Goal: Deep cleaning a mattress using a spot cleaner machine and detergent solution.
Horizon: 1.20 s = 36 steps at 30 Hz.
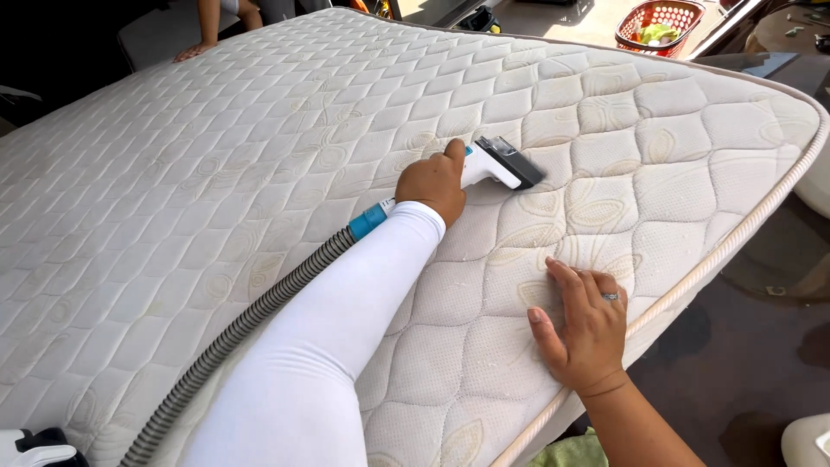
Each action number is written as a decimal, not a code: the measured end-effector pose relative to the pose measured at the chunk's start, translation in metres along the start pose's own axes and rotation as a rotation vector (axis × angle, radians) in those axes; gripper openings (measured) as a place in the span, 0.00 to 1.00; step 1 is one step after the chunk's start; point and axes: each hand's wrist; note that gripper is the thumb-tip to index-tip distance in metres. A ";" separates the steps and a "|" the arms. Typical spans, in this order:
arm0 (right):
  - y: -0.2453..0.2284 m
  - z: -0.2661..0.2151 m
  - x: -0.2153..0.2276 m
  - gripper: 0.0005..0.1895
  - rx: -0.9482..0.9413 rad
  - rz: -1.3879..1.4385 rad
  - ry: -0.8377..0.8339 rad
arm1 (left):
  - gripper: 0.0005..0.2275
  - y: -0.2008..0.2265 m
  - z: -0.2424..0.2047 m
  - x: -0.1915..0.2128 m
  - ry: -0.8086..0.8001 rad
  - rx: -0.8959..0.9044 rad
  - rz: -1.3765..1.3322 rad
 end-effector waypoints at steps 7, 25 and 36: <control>0.002 -0.001 0.000 0.33 0.043 0.005 -0.006 | 0.25 -0.048 -0.102 0.011 -0.128 0.126 -0.033; 0.011 -0.016 -0.012 0.29 0.061 -0.062 -0.054 | 0.25 -0.143 -0.373 0.032 -0.181 0.379 -0.010; 0.016 -0.027 -0.016 0.29 -0.009 0.244 0.320 | 0.20 0.008 -0.092 0.019 -0.128 0.031 -0.066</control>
Point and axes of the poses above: each hand's wrist, its own z-axis towards the middle knuckle, its own x-axis out of the back of the hand, y = z × x, and after that the axes turned 6 degrees about -y, right-handed
